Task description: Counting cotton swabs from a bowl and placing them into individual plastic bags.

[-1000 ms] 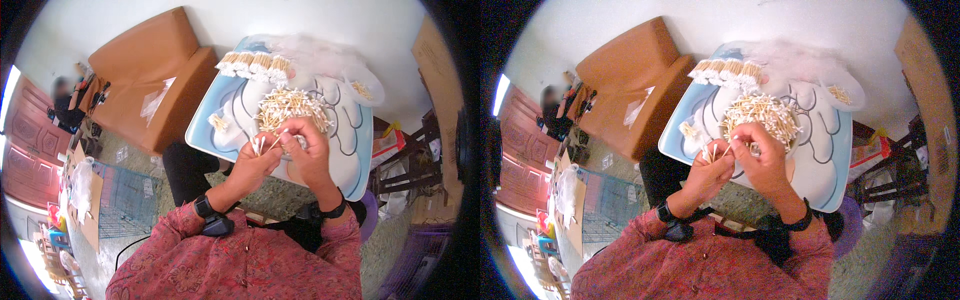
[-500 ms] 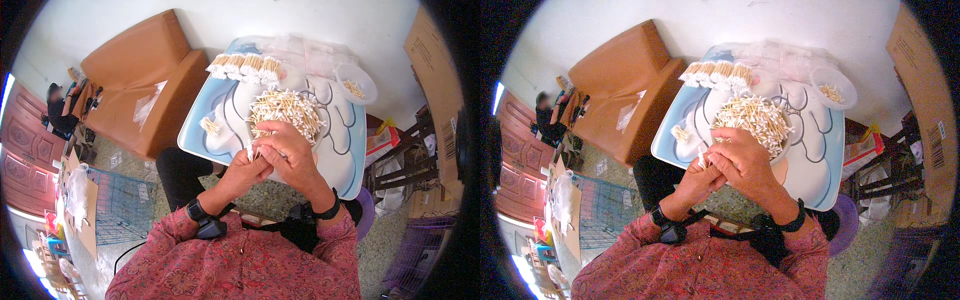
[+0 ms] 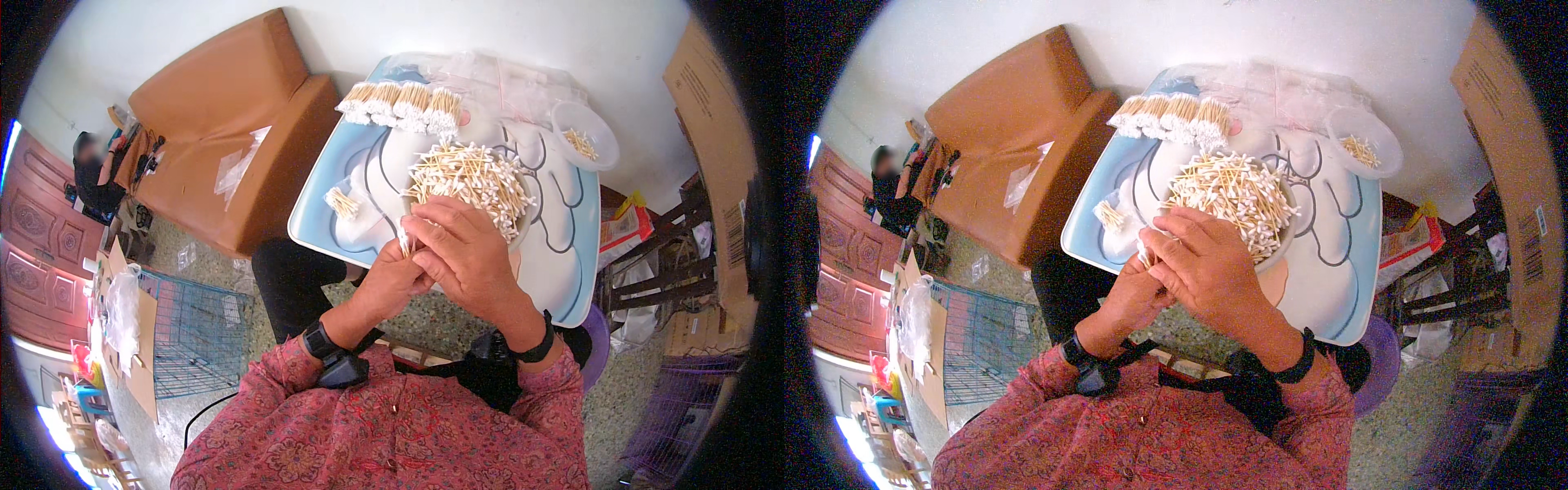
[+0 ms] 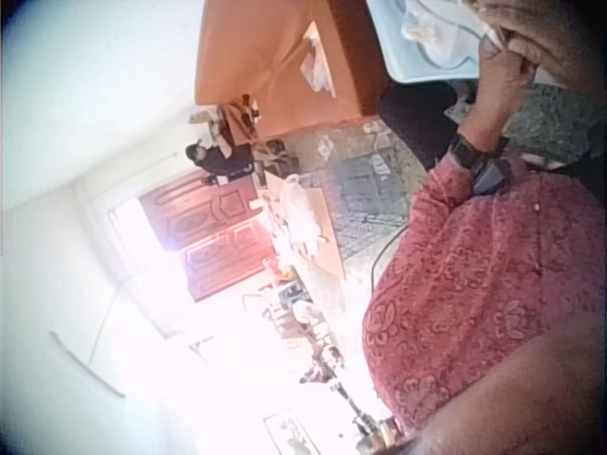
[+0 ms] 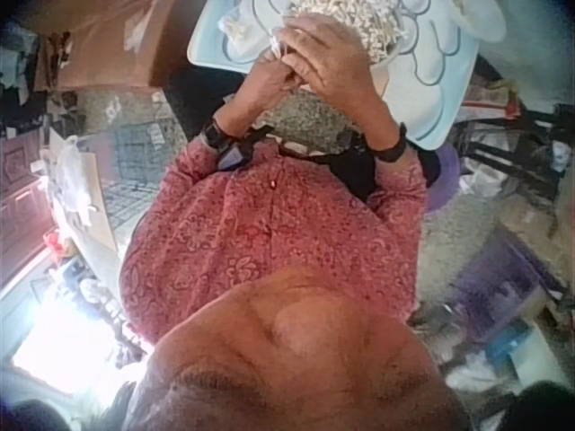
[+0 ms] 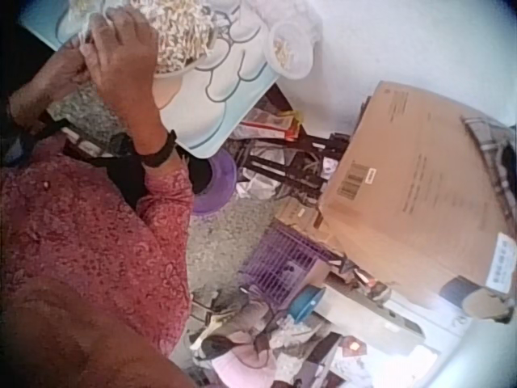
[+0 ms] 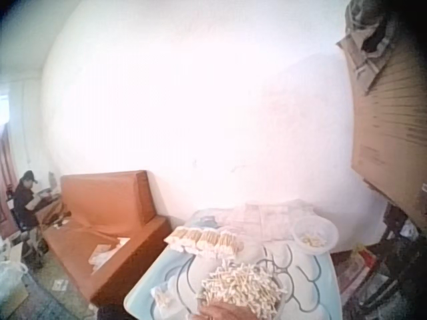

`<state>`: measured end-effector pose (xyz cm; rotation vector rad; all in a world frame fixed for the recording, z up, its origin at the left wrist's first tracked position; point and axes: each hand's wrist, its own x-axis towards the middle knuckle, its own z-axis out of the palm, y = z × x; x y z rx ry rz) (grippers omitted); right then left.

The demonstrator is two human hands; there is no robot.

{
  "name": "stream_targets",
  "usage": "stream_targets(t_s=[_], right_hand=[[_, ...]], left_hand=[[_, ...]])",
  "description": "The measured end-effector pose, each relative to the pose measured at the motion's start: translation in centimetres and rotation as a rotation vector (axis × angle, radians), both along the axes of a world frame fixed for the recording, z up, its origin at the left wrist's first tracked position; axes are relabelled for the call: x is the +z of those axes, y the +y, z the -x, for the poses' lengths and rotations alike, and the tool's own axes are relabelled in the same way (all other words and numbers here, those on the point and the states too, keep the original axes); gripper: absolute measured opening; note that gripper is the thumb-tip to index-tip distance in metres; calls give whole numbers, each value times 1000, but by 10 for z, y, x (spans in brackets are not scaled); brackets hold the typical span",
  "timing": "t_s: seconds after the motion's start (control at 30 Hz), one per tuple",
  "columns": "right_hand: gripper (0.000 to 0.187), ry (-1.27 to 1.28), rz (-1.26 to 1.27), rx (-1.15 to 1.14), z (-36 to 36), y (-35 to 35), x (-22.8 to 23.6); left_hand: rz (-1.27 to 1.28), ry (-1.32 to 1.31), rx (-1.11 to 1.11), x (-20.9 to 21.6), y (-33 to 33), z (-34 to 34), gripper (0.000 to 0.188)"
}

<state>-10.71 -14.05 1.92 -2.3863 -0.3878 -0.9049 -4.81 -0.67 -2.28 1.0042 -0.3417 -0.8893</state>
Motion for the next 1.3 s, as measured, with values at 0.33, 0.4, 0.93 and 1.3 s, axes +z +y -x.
stream_targets(t_s=[0.33,0.4,0.93,1.3], right_hand=[[21,-62,41,-304,-2,-47,7],[14,1,97,-503,4,-64,9],[15,122,152,-354,-5,-47,-5],[13,105,211,-343,-11,-48,-14]], left_hand=[[-4,-56,-122,10,2,-7,17],[3,-52,-136,11,-1,-6,19],[-12,-56,-173,7,-2,-4,15],[-1,-40,-201,0,-4,0,18]])
